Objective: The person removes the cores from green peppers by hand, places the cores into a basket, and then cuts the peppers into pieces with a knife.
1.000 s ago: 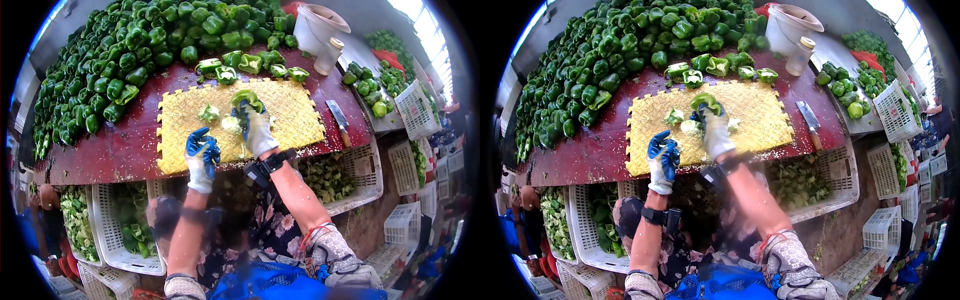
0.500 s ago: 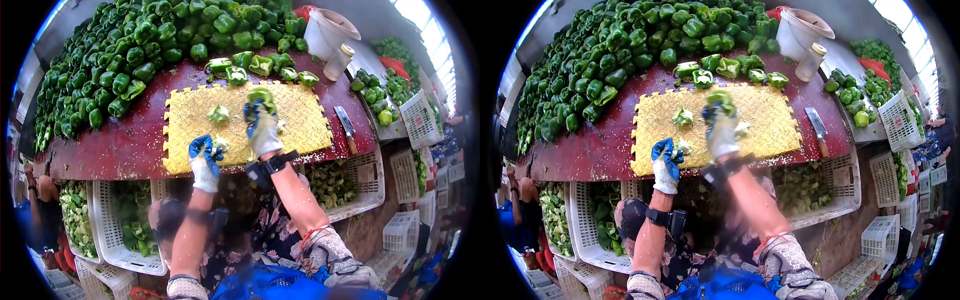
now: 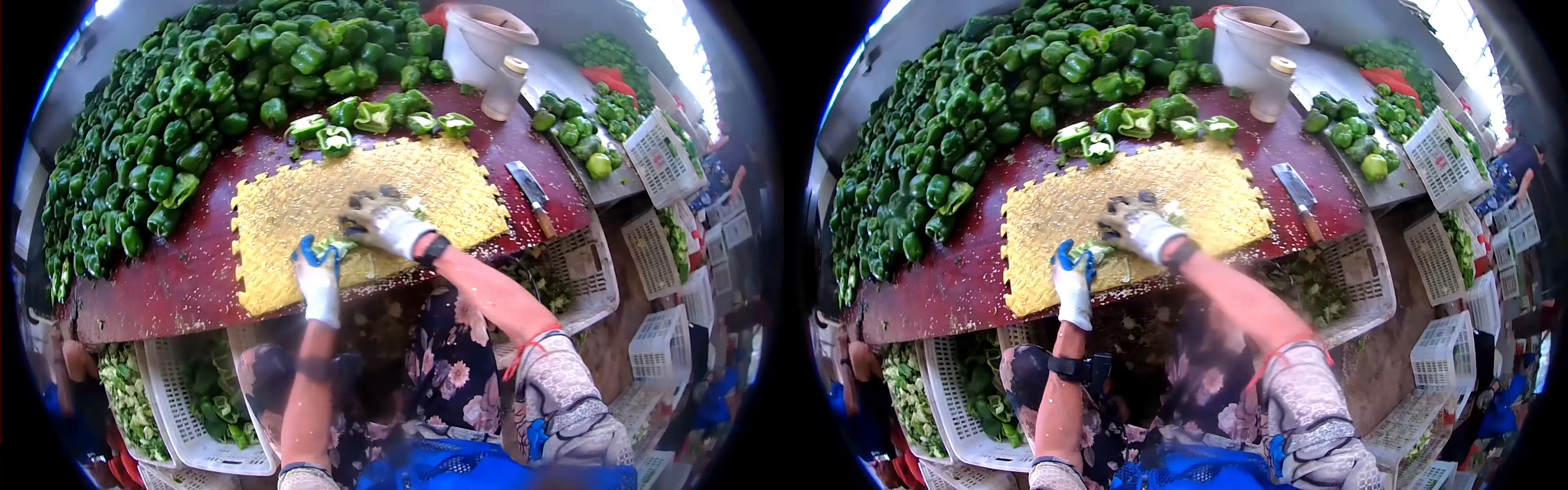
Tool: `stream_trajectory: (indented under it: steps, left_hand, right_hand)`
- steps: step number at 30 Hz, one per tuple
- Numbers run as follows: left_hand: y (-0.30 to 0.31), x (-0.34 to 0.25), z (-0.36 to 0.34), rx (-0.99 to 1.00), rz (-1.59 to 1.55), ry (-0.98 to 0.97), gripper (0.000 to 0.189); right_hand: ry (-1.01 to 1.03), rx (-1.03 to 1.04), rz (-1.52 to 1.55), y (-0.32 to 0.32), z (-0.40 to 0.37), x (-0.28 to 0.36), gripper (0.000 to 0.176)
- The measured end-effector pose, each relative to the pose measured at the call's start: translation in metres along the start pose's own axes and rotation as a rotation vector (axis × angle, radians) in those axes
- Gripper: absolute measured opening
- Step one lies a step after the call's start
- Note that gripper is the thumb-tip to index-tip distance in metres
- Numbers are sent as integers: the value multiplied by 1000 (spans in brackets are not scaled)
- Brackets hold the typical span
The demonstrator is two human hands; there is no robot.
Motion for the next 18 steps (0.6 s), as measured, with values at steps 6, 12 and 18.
stream_trajectory:
  steps: [6,12,18]
  left_hand:
    - [-85,-7,-79,1028,40,-393,56]
    - [-79,-16,-64,901,-231,-28,39]
    - [-49,-5,-30,628,-310,144,33]
  right_hand:
    - [-340,599,-85,108,-117,-60,41]
    - [-603,-123,-67,138,-106,-162,48]
    - [-545,-314,-30,88,0,-263,66]
Point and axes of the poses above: each hand's wrist, its own z-axis towards the middle knuckle, its own y-axis out of the back of the hand, x = y × z, the point moved 4 cm from there along z, towards the middle knuckle, and after that the axes turned 3 degrees about -x, right-handed, at the moved point
